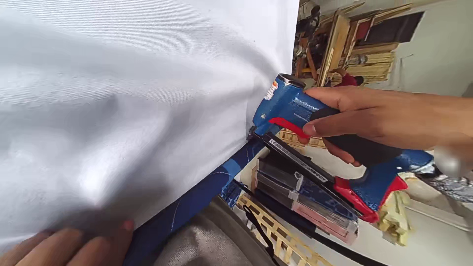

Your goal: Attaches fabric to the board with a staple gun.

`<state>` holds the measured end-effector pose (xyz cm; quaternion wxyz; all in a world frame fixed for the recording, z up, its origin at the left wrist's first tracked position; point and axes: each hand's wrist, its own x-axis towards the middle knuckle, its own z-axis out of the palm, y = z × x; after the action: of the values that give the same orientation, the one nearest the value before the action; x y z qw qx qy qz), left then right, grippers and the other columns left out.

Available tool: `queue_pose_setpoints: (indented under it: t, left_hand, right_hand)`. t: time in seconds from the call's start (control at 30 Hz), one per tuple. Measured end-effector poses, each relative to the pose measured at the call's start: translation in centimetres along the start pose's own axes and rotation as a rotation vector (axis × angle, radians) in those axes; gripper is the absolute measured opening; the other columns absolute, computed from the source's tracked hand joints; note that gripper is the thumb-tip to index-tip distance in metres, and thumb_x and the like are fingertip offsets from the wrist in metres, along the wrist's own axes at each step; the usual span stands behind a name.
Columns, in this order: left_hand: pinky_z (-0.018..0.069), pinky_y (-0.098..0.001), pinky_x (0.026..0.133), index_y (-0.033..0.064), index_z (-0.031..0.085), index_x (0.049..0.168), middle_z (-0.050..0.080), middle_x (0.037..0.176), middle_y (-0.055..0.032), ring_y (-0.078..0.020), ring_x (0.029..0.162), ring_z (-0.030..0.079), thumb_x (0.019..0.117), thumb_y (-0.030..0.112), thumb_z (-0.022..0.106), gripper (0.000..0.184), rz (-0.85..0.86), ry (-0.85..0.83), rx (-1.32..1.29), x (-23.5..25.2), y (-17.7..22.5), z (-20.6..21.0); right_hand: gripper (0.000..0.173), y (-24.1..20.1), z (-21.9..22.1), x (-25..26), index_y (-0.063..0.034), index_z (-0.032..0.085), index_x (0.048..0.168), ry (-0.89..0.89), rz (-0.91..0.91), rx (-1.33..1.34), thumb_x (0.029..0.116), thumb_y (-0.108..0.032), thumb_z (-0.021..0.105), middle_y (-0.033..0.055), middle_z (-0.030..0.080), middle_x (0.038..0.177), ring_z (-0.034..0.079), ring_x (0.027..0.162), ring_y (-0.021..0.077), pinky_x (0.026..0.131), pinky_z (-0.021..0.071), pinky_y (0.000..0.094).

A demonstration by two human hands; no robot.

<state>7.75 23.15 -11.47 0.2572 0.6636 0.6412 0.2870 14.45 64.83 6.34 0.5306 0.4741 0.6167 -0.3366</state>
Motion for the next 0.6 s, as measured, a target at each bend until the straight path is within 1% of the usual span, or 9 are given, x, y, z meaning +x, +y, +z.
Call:
queue_pose_setpoints:
  t: [0.07,0.1,0.17,0.27,0.37,0.43,0.5,0.53,0.6]
  left_hand:
    - [0.0461,-0.0448,0.057,-0.0082,0.061,0.126,0.063,0.088,-0.0219,-0.0365,0.069,0.059,0.1053,0.002,0.047,0.027,0.0,-0.011,0.0,-0.2,-0.2,-0.3]
    - [0.0458,-0.0454,0.056,-0.0085,0.061,0.122,0.062,0.087,-0.0223,-0.0372,0.069,0.059,0.1051,0.001,0.046,0.024,0.015,-0.008,-0.005,-0.1,-0.4,-0.5]
    - [0.0453,-0.0456,0.054,-0.0092,0.062,0.114,0.059,0.085,-0.022,-0.038,0.069,0.059,0.1039,-0.001,0.045,0.022,0.05,-0.008,-0.02,0.4,-0.4,-0.9]
    - [0.0445,-0.0449,0.054,-0.011,0.062,0.111,0.057,0.081,-0.0204,-0.0373,0.067,0.058,0.1024,-0.005,0.043,0.021,0.099,-0.038,-0.032,1.1,-0.4,-1.6]
    - [0.0444,-0.0457,0.054,-0.0092,0.063,0.114,0.059,0.084,-0.0209,-0.0378,0.069,0.059,0.1049,-0.001,0.043,0.023,0.034,-0.056,0.031,0.4,-0.1,-1.7]
    - [0.0423,-0.0476,0.056,-0.0036,0.064,0.121,0.062,0.09,-0.0225,-0.039,0.07,0.058,0.108,0.008,0.043,0.027,-0.103,-0.001,0.07,-1.3,0.2,-0.5]
    - [0.0429,-0.0485,0.055,0.0012,0.066,0.124,0.065,0.094,-0.0233,-0.0394,0.069,0.059,0.1088,0.017,0.047,0.029,-0.184,0.063,0.084,-3.4,0.1,0.4]
    - [0.0439,-0.0485,0.056,0.0017,0.066,0.126,0.066,0.094,-0.0235,-0.0392,0.069,0.059,0.1082,0.017,0.049,0.029,-0.188,0.087,0.073,-4.3,-0.3,0.5]
    - [0.0452,-0.047,0.055,-0.0021,0.067,0.121,0.066,0.091,-0.0227,-0.0373,0.067,0.06,0.1067,0.012,0.051,0.026,-0.157,0.117,0.012,-5.3,-0.4,0.5]
  right_hand:
    - [0.022,-0.3,1.3,0.0,-0.0144,0.054,0.124,-0.001,-0.021,0.008,0.1028,-0.014,0.052,0.0136,0.07,0.092,0.064,0.048,0.0233,0.042,0.0579,0.0357]
    - [0.02,-0.6,1.9,0.0,-0.0136,0.053,0.123,0.003,-0.017,0.003,0.1029,-0.014,0.052,0.0137,0.07,0.09,0.063,0.048,0.0229,0.042,0.0575,0.0353]
    - [0.019,-1.4,2.4,-0.4,-0.013,0.053,0.122,0.013,-0.017,-0.016,0.1028,-0.013,0.052,0.0139,0.07,0.089,0.063,0.047,0.0231,0.042,0.0569,0.0353]
    - [0.022,-2.0,2.9,-0.4,-0.0143,0.053,0.125,-0.038,-0.037,0.003,0.1031,-0.015,0.051,0.0148,0.071,0.093,0.064,0.048,0.0241,0.042,0.0583,0.037]
    - [0.021,-2.5,3.6,-0.1,-0.0143,0.052,0.125,-0.075,-0.051,-0.035,0.1043,-0.015,0.05,0.0143,0.071,0.092,0.064,0.047,0.0241,0.042,0.058,0.0375]
    - [0.021,-3.1,3.7,-0.1,-0.0152,0.053,0.125,-0.096,-0.091,-0.059,0.1038,-0.014,0.049,0.0133,0.072,0.093,0.063,0.047,0.0232,0.041,0.0574,0.037]
    - [0.022,-3.0,4.2,0.1,-0.015,0.053,0.126,-0.144,-0.121,-0.032,0.1042,-0.015,0.05,0.0139,0.072,0.094,0.064,0.047,0.0235,0.04,0.0577,0.0378]
    - [0.02,-3.2,4.4,0.2,-0.0151,0.052,0.125,-0.155,-0.128,-0.031,0.1043,-0.017,0.051,0.0139,0.072,0.093,0.063,0.046,0.0233,0.041,0.0579,0.0383]
    - [0.021,-3.8,4.9,-0.2,-0.016,0.054,0.125,-0.183,-0.135,-0.044,0.104,-0.018,0.054,0.0133,0.071,0.09,0.064,0.047,0.0217,0.042,0.0583,0.0371]
